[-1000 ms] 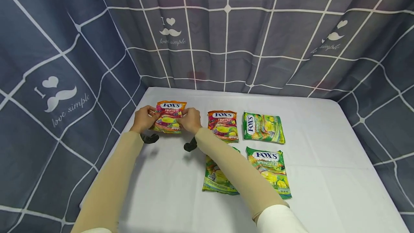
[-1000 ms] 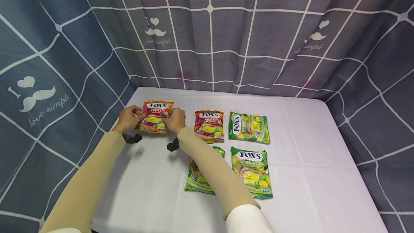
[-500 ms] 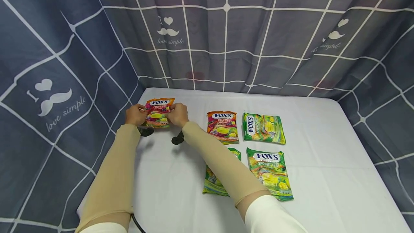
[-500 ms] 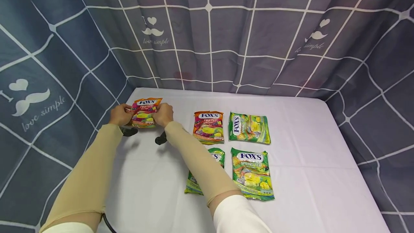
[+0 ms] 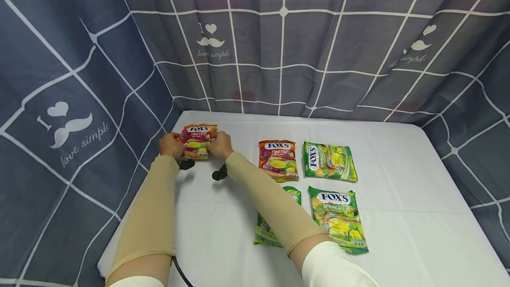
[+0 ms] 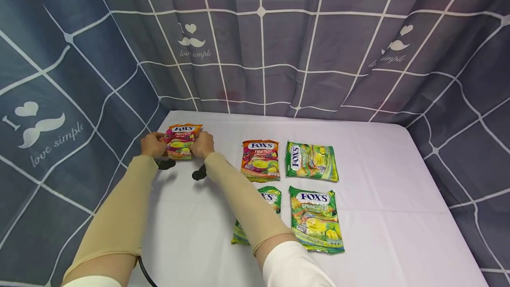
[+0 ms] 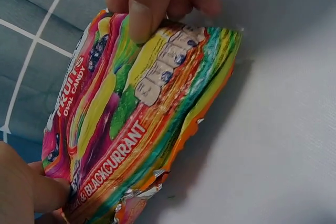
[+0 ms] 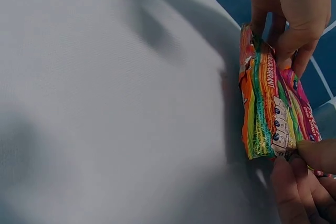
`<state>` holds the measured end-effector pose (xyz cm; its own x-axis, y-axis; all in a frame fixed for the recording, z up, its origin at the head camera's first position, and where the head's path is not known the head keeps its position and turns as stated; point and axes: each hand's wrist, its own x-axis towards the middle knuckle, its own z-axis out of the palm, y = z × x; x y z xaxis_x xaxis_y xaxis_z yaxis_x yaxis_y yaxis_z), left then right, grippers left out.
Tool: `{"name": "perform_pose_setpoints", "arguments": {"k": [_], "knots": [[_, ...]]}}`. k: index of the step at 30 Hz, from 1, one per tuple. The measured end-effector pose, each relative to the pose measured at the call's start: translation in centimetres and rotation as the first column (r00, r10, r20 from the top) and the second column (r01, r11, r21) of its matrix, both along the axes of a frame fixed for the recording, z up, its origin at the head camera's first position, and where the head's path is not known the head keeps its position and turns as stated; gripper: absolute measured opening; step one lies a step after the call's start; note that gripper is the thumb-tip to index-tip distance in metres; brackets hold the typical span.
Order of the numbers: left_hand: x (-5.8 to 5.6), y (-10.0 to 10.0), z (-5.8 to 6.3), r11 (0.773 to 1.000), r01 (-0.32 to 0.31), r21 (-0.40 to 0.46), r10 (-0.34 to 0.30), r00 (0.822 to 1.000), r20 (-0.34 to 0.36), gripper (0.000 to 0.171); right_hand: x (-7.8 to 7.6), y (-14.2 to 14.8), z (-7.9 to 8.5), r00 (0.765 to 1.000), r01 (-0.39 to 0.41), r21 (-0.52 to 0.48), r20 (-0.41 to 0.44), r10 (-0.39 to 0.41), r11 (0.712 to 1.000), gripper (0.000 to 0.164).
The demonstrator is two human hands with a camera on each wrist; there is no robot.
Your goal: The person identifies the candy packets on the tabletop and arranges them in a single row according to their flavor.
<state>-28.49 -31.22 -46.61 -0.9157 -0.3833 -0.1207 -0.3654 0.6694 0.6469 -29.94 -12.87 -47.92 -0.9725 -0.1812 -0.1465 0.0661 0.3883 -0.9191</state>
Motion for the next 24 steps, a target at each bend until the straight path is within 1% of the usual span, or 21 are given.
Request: {"name": "perform_pose_setpoints", "arguments": {"k": [3,7,10,16,20,22,24], "knots": [[0.1,0.0,-0.5,1.0,-0.013,-0.005,0.013,1.0,-0.005,0.053,0.1,-0.1,-0.4,1.0,-0.005,-0.01,0.008,0.005,1.0,0.042],[0.2,0.0,-0.9,1.0,-0.019,-0.011,0.018,1.0,-0.018,0.053,0.0,-0.3,-0.9,1.0,-0.006,0.015,-0.026,0.007,1.0,0.039],[0.1,-0.1,-1.1,1.0,-0.018,-0.017,0.018,1.0,-0.017,0.053,-0.1,-0.4,-1.1,0.999,-0.006,0.037,-0.033,0.007,0.999,0.038],[-0.2,-0.2,-1.5,0.998,0.007,-0.066,-0.008,1.0,-0.019,0.054,-0.1,-0.3,-1.3,1.0,-0.013,0.05,-0.003,0.013,0.999,0.042],[-0.5,0.0,-1.6,0.999,-0.009,-0.054,0.009,1.0,-0.001,0.054,-0.3,-0.1,-1.4,1.0,-0.027,0.063,-0.003,0.027,0.998,0.041],[-0.5,0.1,-1.5,0.999,-0.019,-0.047,0.019,1.0,0.012,0.054,-0.4,-0.1,-1.5,0.999,-0.04,0.085,-0.024,0.043,0.996,0.038],[-0.6,0.1,-1.5,0.998,-0.003,-0.068,0.005,1.0,0.022,0.055,-0.5,-0.1,-1.6,0.997,-0.052,0.108,-0.045,0.057,0.993,0.036]]}}
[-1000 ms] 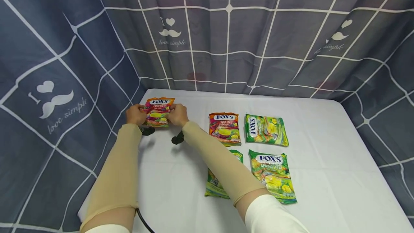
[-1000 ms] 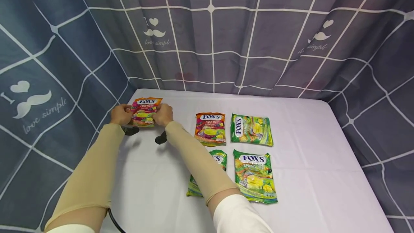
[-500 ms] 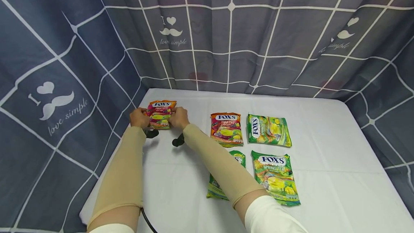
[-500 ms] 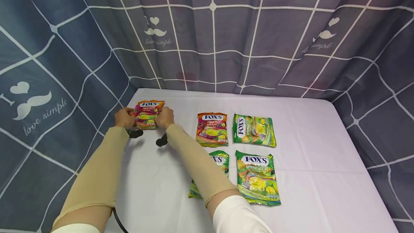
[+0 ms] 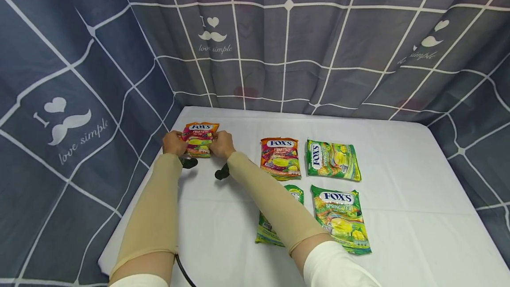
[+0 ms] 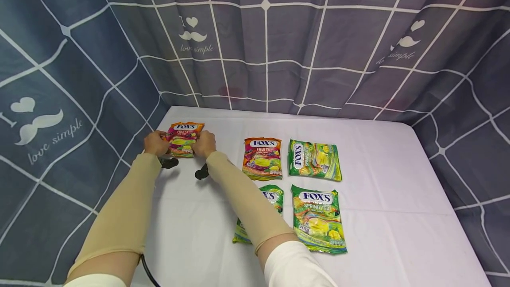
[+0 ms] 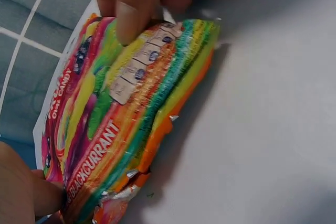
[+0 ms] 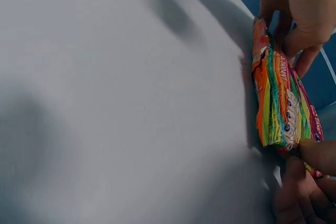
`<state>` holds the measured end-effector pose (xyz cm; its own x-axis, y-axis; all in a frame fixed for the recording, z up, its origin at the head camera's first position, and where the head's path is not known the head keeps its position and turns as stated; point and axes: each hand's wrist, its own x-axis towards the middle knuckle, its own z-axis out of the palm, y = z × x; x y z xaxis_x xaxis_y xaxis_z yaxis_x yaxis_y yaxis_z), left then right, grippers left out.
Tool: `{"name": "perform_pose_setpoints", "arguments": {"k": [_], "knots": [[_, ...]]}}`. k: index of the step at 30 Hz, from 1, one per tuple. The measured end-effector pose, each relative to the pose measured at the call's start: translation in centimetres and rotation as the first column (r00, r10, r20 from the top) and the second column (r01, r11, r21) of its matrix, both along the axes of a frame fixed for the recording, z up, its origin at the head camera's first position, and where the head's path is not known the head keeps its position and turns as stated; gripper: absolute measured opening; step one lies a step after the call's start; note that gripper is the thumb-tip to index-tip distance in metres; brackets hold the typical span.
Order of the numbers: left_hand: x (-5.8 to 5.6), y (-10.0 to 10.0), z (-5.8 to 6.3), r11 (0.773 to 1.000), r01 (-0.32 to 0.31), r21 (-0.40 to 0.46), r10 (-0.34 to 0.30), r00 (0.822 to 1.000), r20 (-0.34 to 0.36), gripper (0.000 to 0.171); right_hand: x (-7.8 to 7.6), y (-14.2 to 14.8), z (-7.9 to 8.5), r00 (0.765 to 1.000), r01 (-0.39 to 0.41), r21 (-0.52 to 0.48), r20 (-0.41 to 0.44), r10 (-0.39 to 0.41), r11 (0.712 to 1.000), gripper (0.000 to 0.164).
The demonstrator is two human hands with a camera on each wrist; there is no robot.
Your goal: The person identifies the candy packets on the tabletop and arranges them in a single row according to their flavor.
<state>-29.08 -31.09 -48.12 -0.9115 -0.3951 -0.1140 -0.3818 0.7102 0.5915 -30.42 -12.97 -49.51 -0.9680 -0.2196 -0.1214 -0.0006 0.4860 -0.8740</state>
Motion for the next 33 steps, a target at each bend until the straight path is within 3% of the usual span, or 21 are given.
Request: {"name": "perform_pose_setpoints", "arguments": {"k": [6,11,12,18,19,22,30,33], "knots": [[-0.4,0.6,0.7,0.99,0.074,-0.116,-0.076,0.997,-0.013,0.058,-0.2,0.7,0.5,0.999,-0.012,0.079,-0.035,0.015,0.997,0.043],[-0.6,1.9,1.4,0.968,0.126,-0.215,-0.146,0.986,-0.077,0.051,-0.1,2.1,0.9,0.994,-0.055,0.11,-0.093,0.065,0.992,0.044],[-0.6,2.2,1.6,0.961,0.141,-0.238,-0.167,0.981,-0.094,0.048,-0.7,2.1,-0.1,0.991,-0.052,0.119,-0.12,0.067,0.991,0.044],[-1.1,4.6,2.1,0.922,0.255,-0.292,-0.315,0.932,-0.18,0.037,-1.0,4.2,0.2,0.971,-0.091,0.164,-0.206,0.124,0.982,0.037],[-1.2,5.0,2.3,0.916,0.278,-0.29,-0.339,0.922,-0.188,0.036,-0.4,5.0,1.3,0.966,-0.111,0.174,-0.213,0.147,0.978,0.035],[-1.3,6.3,2.9,0.893,0.356,-0.276,-0.415,0.889,-0.195,0.037,-0.3,6.3,1.7,0.948,-0.142,0.213,-0.251,0.195,0.967,0.033],[-0.9,9.6,5.0,0.837,0.528,-0.145,-0.547,0.805,-0.229,0.037,0.8,10.4,3.3,0.897,-0.224,0.289,-0.312,0.313,0.931,0.034],[-0.4,10.5,5.5,0.816,0.571,-0.092,-0.576,0.791,-0.205,0.037,1.8,12.1,4.1,0.877,-0.261,0.306,-0.321,0.357,0.916,0.035]]}}
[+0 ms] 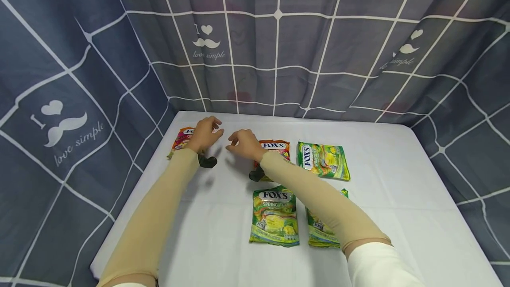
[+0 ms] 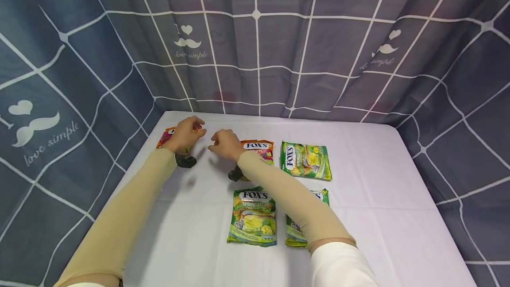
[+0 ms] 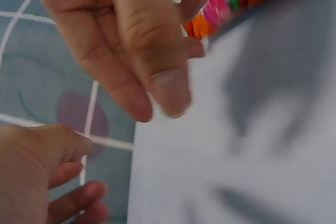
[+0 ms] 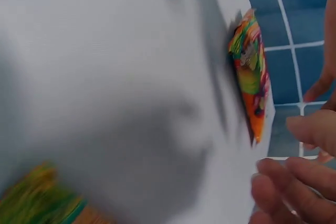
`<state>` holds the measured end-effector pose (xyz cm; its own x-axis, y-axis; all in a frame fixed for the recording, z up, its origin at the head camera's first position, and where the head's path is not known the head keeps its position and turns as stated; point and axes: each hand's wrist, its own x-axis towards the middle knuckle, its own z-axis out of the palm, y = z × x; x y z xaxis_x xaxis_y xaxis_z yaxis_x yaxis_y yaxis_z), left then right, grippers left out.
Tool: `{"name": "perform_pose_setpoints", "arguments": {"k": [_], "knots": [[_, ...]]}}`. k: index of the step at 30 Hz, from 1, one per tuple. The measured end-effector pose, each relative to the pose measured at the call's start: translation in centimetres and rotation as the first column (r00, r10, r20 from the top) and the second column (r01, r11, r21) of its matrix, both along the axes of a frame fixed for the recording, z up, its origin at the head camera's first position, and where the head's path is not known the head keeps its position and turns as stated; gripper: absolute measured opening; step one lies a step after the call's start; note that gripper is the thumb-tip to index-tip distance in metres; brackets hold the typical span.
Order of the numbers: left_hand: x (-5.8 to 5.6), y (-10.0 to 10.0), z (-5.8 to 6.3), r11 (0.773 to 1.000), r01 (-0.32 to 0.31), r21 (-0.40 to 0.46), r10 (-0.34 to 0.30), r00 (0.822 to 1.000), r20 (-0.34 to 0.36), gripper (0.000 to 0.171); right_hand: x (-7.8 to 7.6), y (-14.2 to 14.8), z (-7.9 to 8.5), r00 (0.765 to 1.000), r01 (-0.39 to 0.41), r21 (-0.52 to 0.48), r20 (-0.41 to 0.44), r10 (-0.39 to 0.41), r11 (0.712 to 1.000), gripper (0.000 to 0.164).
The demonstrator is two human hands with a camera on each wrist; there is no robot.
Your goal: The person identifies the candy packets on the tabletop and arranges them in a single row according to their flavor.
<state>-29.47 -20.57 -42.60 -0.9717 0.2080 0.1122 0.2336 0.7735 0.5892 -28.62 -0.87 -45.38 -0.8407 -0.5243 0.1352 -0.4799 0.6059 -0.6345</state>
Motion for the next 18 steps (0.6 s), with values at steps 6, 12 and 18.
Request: {"name": "perform_pose_setpoints", "arguments": {"k": [6,12,18], "knots": [[1.2,1.6,0.6,0.997,0.031,0.064,-0.041,0.987,0.157,0.039,2.1,3.3,1.4,1.0,-0.021,0.03,0.022,0.02,0.999,0.035],[2.4,3.9,0.7,0.992,0.093,0.08,-0.114,0.941,0.318,0.034,3.7,6.6,2.2,1.0,0.004,0.07,0.007,-0.005,0.998,0.034],[3.3,5.9,0.4,0.976,0.21,0.064,-0.219,0.909,0.354,0.035,5.4,10.1,2.2,0.999,0.026,0.055,-0.03,-0.024,0.998,0.037]]}}
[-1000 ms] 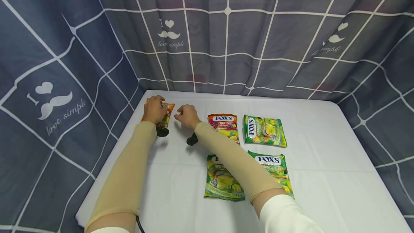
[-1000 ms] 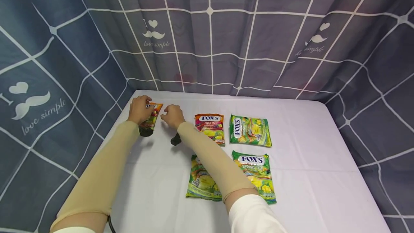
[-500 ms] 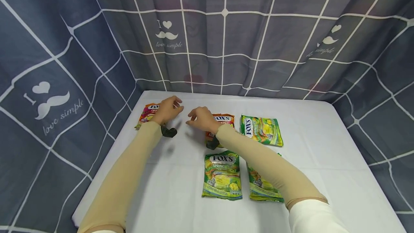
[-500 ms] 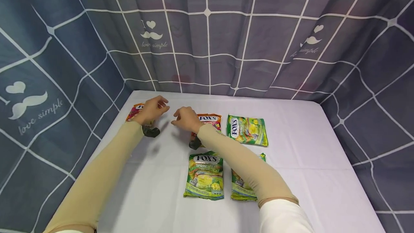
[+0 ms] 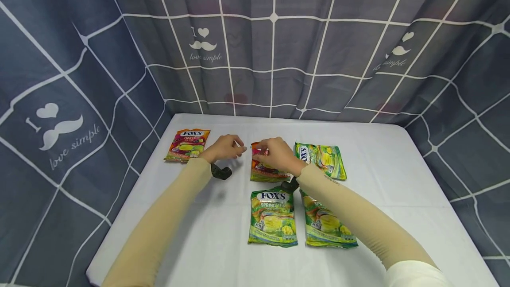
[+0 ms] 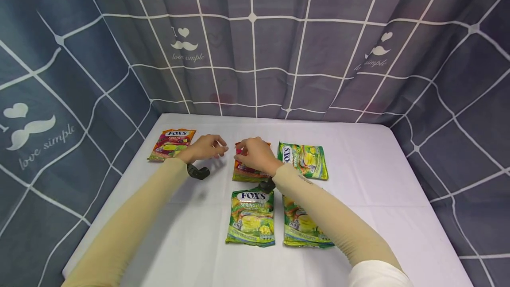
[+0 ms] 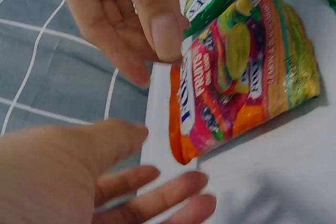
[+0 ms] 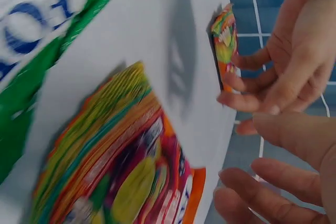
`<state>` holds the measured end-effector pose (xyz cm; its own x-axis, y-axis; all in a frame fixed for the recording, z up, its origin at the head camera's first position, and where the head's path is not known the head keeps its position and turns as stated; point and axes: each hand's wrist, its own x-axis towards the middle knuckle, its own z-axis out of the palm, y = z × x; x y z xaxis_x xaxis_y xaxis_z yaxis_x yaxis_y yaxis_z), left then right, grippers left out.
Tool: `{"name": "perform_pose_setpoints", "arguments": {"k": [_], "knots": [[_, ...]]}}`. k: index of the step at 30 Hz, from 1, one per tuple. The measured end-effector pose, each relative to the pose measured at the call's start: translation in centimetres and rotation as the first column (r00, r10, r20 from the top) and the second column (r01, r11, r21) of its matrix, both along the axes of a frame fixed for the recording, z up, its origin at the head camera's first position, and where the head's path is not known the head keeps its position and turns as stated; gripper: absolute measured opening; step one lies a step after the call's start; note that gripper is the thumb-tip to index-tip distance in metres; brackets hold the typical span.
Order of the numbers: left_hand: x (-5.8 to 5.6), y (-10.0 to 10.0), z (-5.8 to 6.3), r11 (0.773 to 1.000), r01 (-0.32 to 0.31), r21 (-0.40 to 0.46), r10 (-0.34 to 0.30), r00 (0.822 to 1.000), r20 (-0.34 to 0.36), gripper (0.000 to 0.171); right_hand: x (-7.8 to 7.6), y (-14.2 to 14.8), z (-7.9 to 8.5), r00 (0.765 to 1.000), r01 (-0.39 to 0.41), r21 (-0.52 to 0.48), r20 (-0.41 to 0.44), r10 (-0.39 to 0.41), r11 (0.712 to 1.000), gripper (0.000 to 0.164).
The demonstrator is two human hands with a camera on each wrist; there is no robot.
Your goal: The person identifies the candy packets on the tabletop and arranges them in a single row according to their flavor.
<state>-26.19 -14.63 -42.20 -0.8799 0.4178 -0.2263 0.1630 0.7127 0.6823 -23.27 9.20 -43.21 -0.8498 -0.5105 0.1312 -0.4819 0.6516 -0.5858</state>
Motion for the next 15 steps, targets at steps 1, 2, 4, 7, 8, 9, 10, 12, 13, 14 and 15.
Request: {"name": "perform_pose_setpoints", "arguments": {"k": [1,2,4,7,8,9,10,12,13,14,15], "knots": [[0.2,0.3,-0.1,1.0,0.021,0.002,-0.021,1.0,0.004,0.036,0.3,0.7,-0.1,1.0,0.004,-0.016,0.011,-0.004,1.0,0.038],[0.4,0.6,-0.1,0.999,0.039,0.004,-0.039,0.999,0.006,0.036,0.6,1.3,-0.1,1.0,0.011,-0.032,0.017,-0.011,0.999,0.038],[0.9,1.1,-0.2,0.997,0.07,0.016,-0.07,0.998,0.006,0.037,1.1,2.7,-0.3,0.999,0.032,-0.062,0.032,-0.03,0.998,0.038],[1.5,1.8,-0.6,0.997,0.073,0.025,-0.073,0.997,0.004,0.036,1.7,4.5,-0.6,0.996,0.082,-0.08,0.037,-0.079,0.993,0.037],[1.7,2.0,-0.8,0.998,0.066,0.022,-0.066,0.998,0.001,0.035,1.8,5.0,-0.7,0.995,0.1,-0.074,0.026,-0.099,0.992,0.037],[1.8,2.2,-1.0,0.998,0.055,0.018,-0.055,0.998,-0.002,0.034,1.9,5.4,-0.8,0.993,0.12,-0.068,0.022,-0.119,0.99,0.037],[1.9,2.4,-1.3,0.999,0.044,0.006,-0.044,0.999,-0.007,0.034,2.0,5.8,-0.9,0.99,0.139,-0.055,0.018,-0.138,0.989,0.038],[2.1,2.8,-1.8,1.0,0.016,-0.023,-0.016,1.0,-0.01,0.034,2.2,6.5,-1.2,0.984,0.179,-0.032,0.024,-0.178,0.983,0.04],[2.2,3.0,-2.0,0.999,0.001,-0.041,-0.002,1.0,-0.008,0.034,2.3,6.7,-1.5,0.98,0.196,-0.018,0.033,-0.196,0.98,0.041],[2.3,3.2,-2.2,0.998,-0.013,-0.063,0.013,1.0,-0.009,0.036,2.3,6.8,-1.7,0.976,0.213,-0.005,0.046,-0.212,0.977,0.043],[2.4,3.4,-2.3,0.996,-0.029,-0.083,0.028,1.0,-0.008,0.037,2.3,6.9,-1.9,0.972,0.224,0.009,0.065,-0.224,0.975,0.045]]}}
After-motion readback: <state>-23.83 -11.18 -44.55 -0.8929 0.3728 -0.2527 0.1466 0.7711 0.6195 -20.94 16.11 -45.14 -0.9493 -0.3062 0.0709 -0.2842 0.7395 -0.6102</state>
